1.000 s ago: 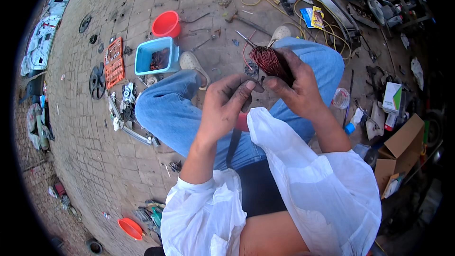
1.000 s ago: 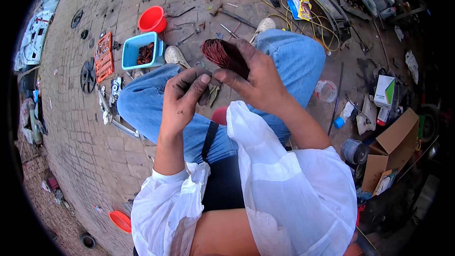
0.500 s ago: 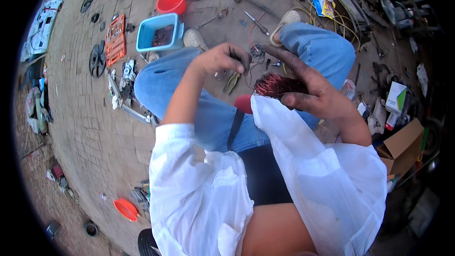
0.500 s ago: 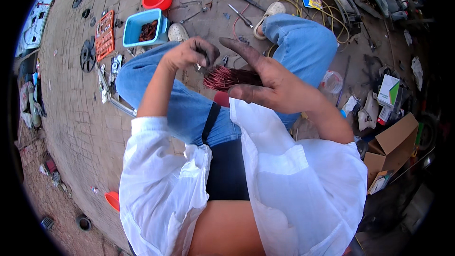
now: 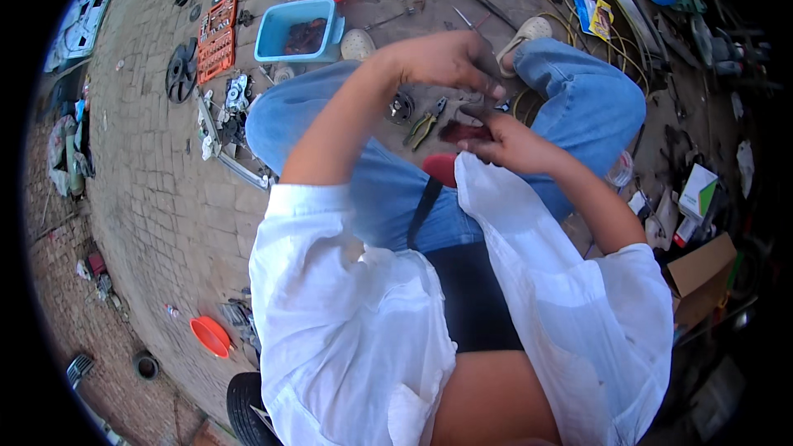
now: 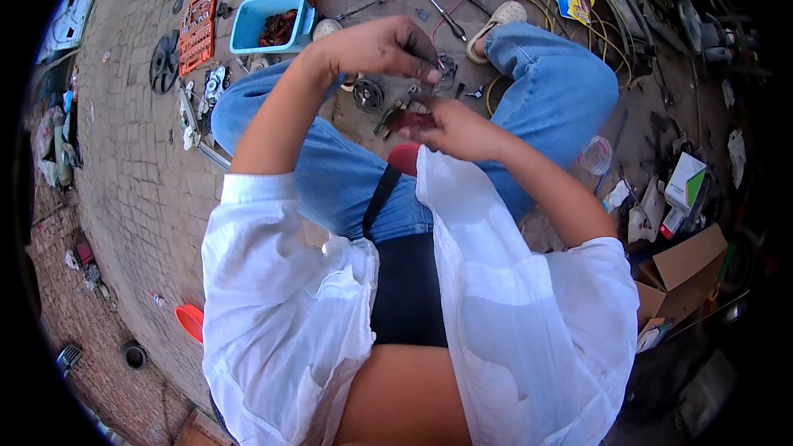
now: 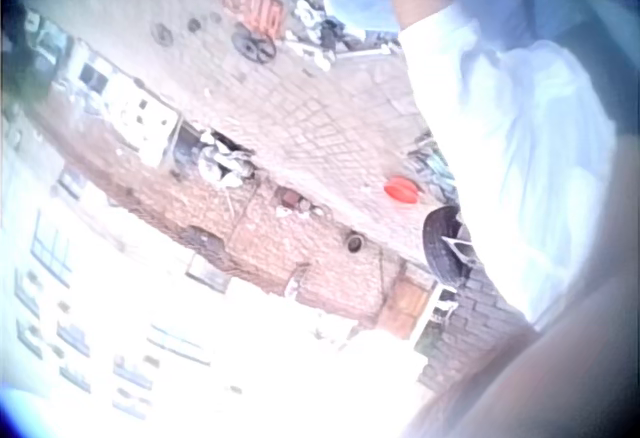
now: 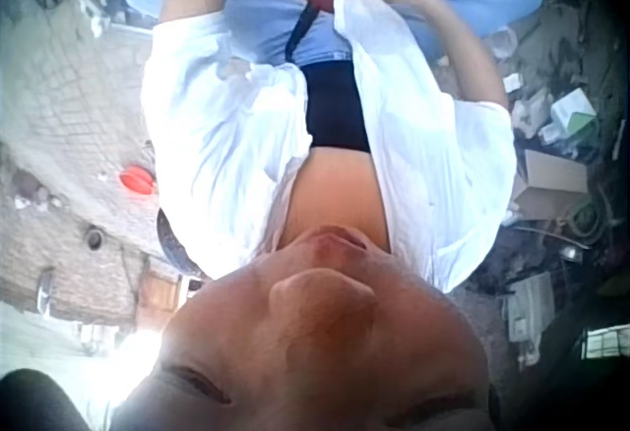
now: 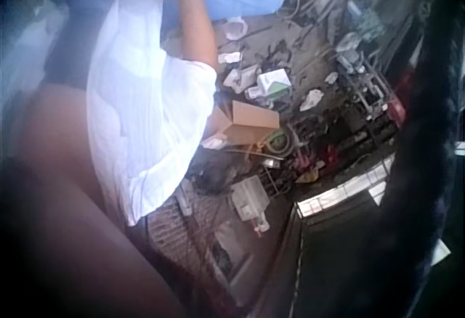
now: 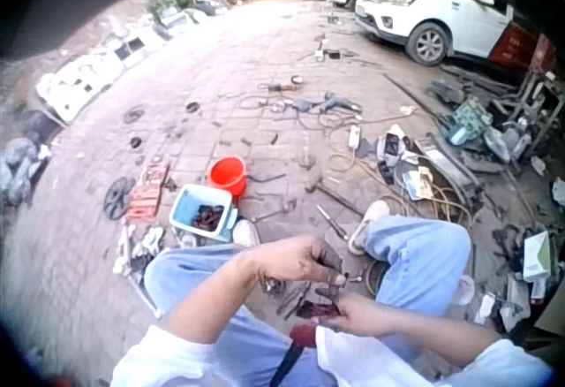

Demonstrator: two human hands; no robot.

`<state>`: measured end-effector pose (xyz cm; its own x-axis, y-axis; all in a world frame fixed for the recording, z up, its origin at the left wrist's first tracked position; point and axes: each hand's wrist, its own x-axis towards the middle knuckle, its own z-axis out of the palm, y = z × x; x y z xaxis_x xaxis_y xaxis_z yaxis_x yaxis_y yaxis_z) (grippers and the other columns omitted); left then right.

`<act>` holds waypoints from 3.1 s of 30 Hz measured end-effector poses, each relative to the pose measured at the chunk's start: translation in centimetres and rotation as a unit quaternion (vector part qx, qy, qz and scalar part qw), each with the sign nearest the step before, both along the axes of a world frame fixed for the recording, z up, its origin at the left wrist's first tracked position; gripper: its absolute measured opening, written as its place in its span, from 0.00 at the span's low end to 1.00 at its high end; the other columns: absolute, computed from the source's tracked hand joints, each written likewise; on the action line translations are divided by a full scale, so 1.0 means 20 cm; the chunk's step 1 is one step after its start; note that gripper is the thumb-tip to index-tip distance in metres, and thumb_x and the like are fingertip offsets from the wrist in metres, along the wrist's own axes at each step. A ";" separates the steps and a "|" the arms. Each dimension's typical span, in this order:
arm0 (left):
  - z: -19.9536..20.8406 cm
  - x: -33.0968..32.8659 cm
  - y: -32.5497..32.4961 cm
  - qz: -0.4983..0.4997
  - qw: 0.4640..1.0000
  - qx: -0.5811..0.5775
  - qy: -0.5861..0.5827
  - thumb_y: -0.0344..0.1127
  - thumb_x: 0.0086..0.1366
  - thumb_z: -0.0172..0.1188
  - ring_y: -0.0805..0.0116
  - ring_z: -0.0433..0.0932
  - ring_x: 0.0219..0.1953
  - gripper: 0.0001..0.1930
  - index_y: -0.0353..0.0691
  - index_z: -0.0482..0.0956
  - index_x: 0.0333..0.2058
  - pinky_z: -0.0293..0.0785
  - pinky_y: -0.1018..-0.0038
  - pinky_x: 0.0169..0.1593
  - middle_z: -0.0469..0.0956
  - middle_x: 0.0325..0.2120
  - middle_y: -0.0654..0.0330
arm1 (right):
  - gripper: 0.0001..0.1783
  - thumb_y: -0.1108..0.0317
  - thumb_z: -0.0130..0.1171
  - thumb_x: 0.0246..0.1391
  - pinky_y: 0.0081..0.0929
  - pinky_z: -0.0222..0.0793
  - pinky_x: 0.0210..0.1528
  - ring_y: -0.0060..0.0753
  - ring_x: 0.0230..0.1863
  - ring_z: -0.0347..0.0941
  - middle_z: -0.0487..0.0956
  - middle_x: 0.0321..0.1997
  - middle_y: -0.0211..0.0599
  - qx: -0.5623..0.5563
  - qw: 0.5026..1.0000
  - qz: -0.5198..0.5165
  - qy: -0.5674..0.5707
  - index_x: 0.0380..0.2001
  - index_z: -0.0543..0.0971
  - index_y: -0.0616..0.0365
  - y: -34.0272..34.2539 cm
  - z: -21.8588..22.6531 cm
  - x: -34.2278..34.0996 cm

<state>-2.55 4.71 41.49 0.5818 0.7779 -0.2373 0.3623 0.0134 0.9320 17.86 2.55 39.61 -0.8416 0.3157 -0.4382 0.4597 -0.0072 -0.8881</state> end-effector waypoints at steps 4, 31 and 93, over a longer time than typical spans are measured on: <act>0.08 0.00 -0.19 0.095 0.992 0.049 -0.061 0.40 0.59 0.58 0.79 0.65 0.21 0.13 0.33 0.79 0.27 0.63 0.79 0.26 0.71 0.15 0.65 | 0.24 0.56 0.56 0.54 0.15 0.56 0.18 0.13 0.19 0.62 0.69 0.20 0.24 -0.095 0.989 -0.115 -0.021 0.51 0.68 0.56 0.13 -0.06 0.06; -0.24 -0.05 -0.10 0.114 0.993 -0.002 0.024 0.41 0.60 0.57 0.79 0.62 0.20 0.14 0.33 0.79 0.30 0.62 0.77 0.25 0.67 0.15 0.64 | 0.40 0.60 0.60 0.47 0.40 0.66 0.34 0.59 0.31 0.72 0.72 0.23 0.62 0.247 0.968 0.030 -0.029 0.57 0.54 0.69 0.06 -0.05 0.09; -0.59 -0.20 -0.15 0.199 0.977 -0.057 -0.060 0.41 0.60 0.57 0.78 0.68 0.25 0.15 0.30 0.77 0.30 0.66 0.77 0.32 0.72 0.19 0.65 | 0.20 0.48 0.52 0.55 0.06 0.40 0.08 0.06 0.09 0.48 0.62 0.17 0.22 -0.450 0.807 -0.355 0.144 0.40 0.71 0.53 0.48 -0.49 0.06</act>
